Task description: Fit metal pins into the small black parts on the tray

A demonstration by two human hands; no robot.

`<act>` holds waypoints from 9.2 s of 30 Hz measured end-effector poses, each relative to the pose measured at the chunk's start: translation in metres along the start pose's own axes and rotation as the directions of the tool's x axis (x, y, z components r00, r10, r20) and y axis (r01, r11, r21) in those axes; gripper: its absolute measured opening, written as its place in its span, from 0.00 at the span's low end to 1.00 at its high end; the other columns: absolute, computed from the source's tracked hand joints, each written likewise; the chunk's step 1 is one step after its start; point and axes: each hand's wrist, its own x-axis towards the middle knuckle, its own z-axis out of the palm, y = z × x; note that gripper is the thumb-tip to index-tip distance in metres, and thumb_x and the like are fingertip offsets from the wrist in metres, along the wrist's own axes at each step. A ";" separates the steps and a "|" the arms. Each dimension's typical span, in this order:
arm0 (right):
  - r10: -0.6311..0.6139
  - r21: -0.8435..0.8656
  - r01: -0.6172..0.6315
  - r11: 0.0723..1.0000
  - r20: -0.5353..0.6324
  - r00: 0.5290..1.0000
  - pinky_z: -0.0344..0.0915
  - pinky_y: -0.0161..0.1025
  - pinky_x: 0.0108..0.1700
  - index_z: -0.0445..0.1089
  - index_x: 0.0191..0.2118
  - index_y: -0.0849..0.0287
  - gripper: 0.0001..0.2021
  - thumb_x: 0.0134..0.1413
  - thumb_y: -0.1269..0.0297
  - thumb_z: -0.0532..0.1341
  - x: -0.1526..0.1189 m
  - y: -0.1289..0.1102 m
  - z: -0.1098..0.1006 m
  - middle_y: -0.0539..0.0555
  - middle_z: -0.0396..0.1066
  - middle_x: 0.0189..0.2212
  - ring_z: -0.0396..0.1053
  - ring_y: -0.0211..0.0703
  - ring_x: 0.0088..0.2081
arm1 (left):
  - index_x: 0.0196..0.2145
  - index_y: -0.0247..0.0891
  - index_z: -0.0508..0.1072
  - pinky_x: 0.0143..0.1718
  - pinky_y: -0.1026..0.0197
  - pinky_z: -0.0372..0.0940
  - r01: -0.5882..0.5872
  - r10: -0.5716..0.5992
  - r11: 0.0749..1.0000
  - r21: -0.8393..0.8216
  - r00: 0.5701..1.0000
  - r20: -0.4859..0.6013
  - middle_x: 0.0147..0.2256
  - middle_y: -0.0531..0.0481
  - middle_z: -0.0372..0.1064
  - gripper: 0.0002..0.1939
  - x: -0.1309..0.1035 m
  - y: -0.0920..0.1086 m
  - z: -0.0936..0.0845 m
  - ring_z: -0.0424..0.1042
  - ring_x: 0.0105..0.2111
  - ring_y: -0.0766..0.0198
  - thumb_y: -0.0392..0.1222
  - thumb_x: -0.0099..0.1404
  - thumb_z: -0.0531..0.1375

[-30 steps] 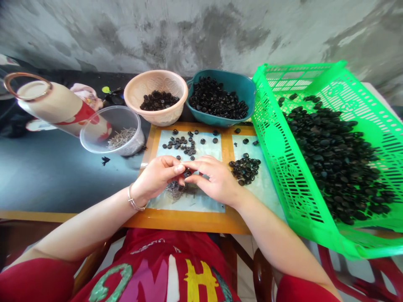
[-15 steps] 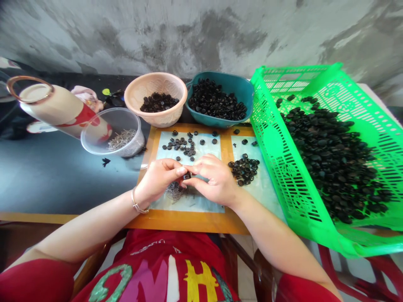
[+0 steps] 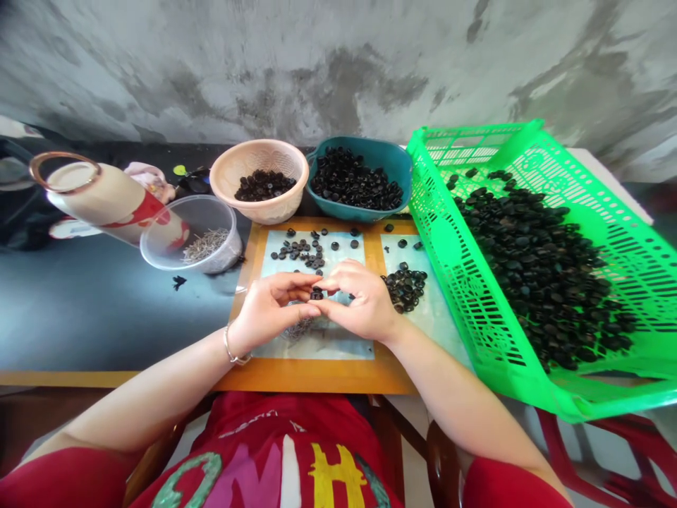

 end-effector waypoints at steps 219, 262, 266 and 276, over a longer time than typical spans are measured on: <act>-0.047 -0.008 0.049 0.999 0.123 0.991 0.70 0.39 0.34 0.77 0.38 0.58 0.06 0.55 0.64 0.67 -0.002 0.000 -0.004 0.54 0.78 0.29 0.73 0.42 0.30 | 0.30 0.31 0.77 0.27 0.65 0.70 0.236 -0.233 0.952 -0.195 0.972 0.039 0.23 0.49 0.74 0.21 0.007 0.001 -0.001 0.72 0.22 0.67 0.53 0.49 0.71; -0.249 -0.207 0.266 0.941 0.105 0.963 0.68 0.45 0.39 0.71 0.46 0.59 0.09 0.62 0.64 0.60 0.000 0.010 -0.002 0.57 0.76 0.34 0.71 0.46 0.35 | 0.25 0.33 0.76 0.36 0.62 0.67 0.010 -0.009 1.000 -0.007 0.993 0.121 0.28 0.46 0.74 0.18 0.007 0.001 -0.006 0.72 0.30 0.64 0.53 0.61 0.64; -0.276 -0.238 0.295 0.925 0.107 0.955 0.68 0.44 0.35 0.71 0.41 0.60 0.05 0.59 0.69 0.61 0.000 0.006 -0.005 0.57 0.75 0.31 0.70 0.45 0.32 | 0.31 0.33 0.78 0.36 0.61 0.69 0.046 -0.045 0.999 -0.016 0.995 0.091 0.29 0.45 0.75 0.19 0.009 -0.004 -0.008 0.73 0.30 0.62 0.55 0.61 0.63; -0.244 -0.248 0.241 0.938 0.022 0.970 0.69 0.44 0.38 0.73 0.47 0.60 0.10 0.59 0.67 0.63 0.000 0.011 -0.009 0.57 0.75 0.33 0.71 0.46 0.35 | 0.34 0.32 0.79 0.36 0.62 0.71 0.083 -0.089 0.994 -0.075 0.992 -0.089 0.28 0.45 0.77 0.19 0.014 0.000 -0.011 0.76 0.29 0.63 0.53 0.60 0.65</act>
